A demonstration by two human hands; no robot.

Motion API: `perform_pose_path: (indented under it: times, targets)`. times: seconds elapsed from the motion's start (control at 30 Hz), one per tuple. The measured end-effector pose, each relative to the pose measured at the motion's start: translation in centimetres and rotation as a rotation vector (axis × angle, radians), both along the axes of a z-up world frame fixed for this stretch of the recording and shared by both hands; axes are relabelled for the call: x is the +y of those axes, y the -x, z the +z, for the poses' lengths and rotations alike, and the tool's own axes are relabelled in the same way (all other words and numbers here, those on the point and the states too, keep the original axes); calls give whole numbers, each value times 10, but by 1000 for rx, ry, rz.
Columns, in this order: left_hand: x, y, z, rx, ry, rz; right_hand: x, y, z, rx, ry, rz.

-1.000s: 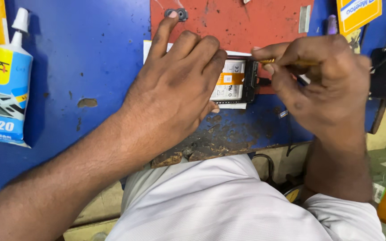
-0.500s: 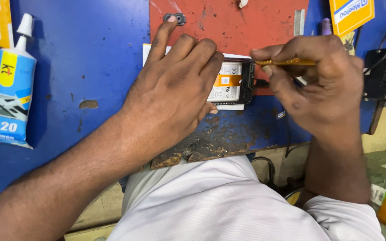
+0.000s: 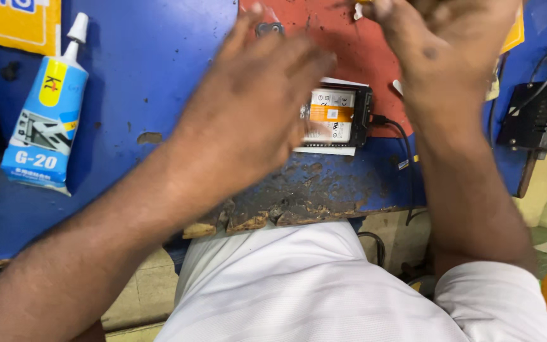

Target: The person attaches a new screen to a mobile phone frame, reinserts internal components and the battery, and uses a screwdriver to secure screws into the internal chassis.

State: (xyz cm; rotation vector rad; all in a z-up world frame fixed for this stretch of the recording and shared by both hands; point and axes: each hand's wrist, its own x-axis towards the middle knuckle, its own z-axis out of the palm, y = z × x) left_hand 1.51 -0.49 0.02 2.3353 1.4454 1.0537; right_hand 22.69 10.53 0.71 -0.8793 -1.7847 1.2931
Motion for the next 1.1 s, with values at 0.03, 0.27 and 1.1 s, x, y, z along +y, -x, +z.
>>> perform_pose_path:
  times: [0.03,0.27,1.1]
  targets:
    - [1,7,-1,-94,26,61,3,2,-6,4,24,-13]
    - [-12,69,-25,-381,-101,487,13,24,-31,-274,-74,-203]
    - [10,34,-3,-431,160,44,-39,24,21,89,114,-101]
